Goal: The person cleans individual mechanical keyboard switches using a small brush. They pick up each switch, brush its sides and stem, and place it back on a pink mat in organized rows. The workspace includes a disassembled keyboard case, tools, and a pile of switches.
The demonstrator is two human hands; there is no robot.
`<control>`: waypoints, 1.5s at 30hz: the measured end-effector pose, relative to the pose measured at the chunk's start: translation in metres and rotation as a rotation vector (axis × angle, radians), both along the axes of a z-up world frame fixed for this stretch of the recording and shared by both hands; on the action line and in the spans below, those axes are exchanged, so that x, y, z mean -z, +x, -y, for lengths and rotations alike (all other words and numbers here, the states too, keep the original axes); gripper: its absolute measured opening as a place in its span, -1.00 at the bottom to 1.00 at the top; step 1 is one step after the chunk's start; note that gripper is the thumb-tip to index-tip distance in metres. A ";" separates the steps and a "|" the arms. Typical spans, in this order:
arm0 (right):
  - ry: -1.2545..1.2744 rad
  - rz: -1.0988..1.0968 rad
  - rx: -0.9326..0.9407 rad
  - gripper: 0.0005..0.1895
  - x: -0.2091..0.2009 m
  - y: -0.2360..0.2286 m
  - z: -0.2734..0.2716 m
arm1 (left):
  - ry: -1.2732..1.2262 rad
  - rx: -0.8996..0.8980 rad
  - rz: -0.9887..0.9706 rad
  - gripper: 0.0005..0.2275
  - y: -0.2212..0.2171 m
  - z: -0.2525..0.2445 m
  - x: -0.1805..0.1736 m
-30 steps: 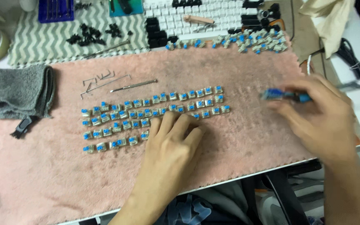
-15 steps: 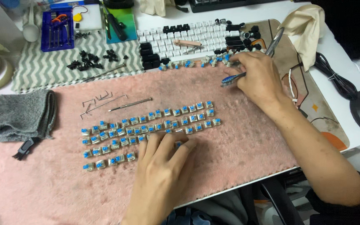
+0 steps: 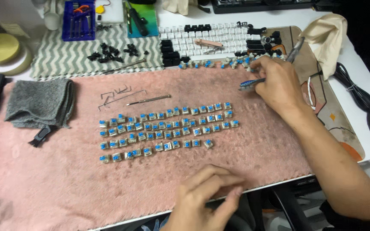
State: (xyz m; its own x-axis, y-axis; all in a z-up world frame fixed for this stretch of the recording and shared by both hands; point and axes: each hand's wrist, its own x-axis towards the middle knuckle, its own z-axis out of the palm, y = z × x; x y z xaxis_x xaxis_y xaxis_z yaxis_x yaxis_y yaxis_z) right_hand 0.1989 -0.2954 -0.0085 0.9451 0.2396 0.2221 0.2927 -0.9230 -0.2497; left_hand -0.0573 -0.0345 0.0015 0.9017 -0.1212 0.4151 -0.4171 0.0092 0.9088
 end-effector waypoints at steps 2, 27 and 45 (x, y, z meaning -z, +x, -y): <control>0.111 -0.030 -0.007 -0.82 -0.015 -0.026 -0.011 | -0.025 0.010 -0.113 -0.87 -0.002 -0.001 0.001; 0.633 -0.094 -0.284 -0.92 -0.053 -0.224 -0.015 | -0.888 0.294 -0.811 -0.72 0.000 0.003 0.024; 0.421 0.171 -0.317 -0.91 -0.069 -0.210 -0.054 | -0.656 0.031 -0.446 -0.41 0.003 0.004 -0.008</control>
